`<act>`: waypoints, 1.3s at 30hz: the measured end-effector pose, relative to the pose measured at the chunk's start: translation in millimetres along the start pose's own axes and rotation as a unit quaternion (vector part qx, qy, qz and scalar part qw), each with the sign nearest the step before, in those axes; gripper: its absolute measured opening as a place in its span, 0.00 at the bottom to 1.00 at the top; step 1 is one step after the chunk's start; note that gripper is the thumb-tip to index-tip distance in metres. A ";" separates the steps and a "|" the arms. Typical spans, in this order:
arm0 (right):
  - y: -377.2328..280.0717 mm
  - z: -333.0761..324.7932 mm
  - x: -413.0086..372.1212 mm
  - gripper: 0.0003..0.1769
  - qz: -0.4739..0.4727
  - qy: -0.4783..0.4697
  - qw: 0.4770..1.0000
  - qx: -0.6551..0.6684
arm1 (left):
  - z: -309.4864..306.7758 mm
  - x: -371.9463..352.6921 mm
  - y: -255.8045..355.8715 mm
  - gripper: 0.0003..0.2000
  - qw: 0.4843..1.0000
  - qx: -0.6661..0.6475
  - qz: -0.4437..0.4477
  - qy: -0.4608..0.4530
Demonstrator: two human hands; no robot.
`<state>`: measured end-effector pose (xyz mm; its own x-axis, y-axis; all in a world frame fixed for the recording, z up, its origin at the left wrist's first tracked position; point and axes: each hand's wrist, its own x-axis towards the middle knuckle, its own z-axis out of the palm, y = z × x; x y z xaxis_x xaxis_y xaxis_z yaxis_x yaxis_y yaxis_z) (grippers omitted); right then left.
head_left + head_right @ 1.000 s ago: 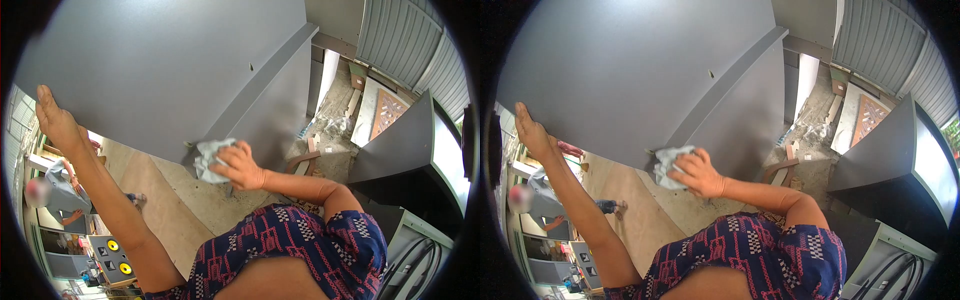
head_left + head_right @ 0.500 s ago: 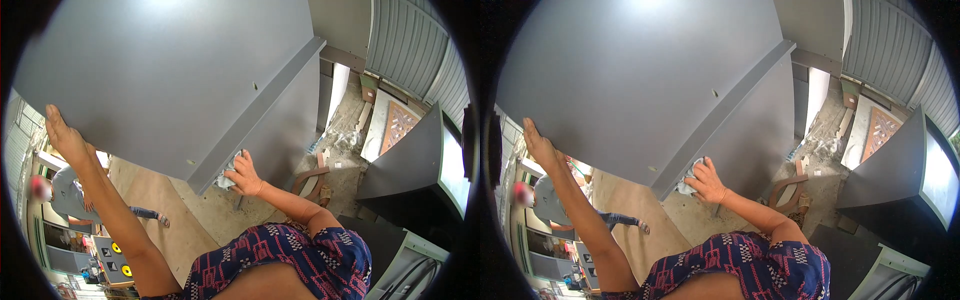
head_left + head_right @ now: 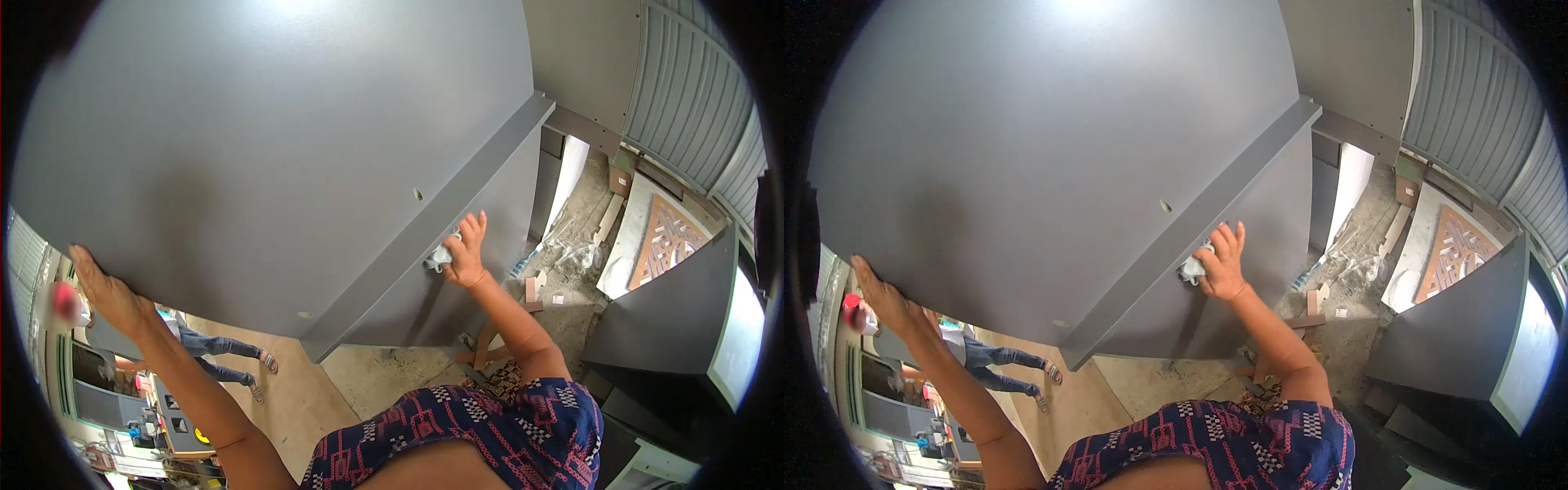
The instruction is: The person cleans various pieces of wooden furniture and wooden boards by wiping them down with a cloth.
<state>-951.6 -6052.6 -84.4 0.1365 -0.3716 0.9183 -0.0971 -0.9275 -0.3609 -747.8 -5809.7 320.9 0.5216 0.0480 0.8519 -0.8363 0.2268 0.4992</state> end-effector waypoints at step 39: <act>31.9 32.5 11.9 0.24 0.506 0.259 0.823 0.019 | 10.7 -2.7 -4.7 0.18 0.997 -0.066 0.016 -0.027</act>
<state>-921.0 -6087.9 -90.2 -0.4348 -0.8963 0.0878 0.1295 -0.1587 -0.9788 -747.0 -5821.3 318.0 0.4825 0.0046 0.8759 -0.8206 0.3520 0.4502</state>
